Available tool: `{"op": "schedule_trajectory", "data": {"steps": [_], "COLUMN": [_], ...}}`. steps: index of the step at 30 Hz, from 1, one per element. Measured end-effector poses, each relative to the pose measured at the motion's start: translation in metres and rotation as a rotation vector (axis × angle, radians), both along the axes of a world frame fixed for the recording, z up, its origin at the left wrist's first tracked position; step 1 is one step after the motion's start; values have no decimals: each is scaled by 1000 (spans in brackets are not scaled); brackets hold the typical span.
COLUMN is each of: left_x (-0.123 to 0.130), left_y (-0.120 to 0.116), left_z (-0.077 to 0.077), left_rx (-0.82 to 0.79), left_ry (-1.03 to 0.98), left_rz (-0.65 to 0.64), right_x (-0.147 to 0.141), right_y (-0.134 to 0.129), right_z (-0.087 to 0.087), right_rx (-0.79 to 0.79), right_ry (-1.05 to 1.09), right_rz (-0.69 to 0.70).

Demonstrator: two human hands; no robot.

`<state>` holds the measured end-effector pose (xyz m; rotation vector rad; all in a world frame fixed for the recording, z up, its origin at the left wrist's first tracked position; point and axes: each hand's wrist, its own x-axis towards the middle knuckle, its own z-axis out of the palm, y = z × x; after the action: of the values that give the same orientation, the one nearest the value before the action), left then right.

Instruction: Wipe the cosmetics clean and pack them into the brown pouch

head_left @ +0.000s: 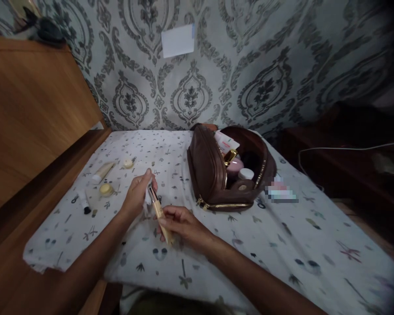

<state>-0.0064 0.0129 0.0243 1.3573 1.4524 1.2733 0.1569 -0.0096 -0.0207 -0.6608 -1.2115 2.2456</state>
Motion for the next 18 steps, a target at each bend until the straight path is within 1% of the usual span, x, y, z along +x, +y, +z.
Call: {"op": "schedule_trajectory", "data": {"steps": [2, 4, 6, 9, 12, 14, 18], "left_x": [8, 17, 25, 33, 34, 32, 24], "left_y": [-3, -7, -13, -23, -28, -29, -28], "left_z": [-4, -10, -17, -26, -30, -31, -28], "left_rx": [-76, -113, -98, -94, -86, -92, -132], "left_ry": [-203, -369, -419, -335, -180, -148, -213], "left_rz": [26, 37, 13, -98, -199, -203, -146], "right_x": [-2, -4, -5, -7, -8, -7, 1], "right_y": [2, 4, 7, 10, 9, 8, 6], "right_z": [-3, -8, -12, -19, -21, -19, -4], "right_rx": [28, 89, 184, 301, 347, 372, 485], "right_ry": [-27, -70, -122, -178, -202, -229, -336], "right_rz": [-102, -214, -309, -422, -465, -460, -414]}}
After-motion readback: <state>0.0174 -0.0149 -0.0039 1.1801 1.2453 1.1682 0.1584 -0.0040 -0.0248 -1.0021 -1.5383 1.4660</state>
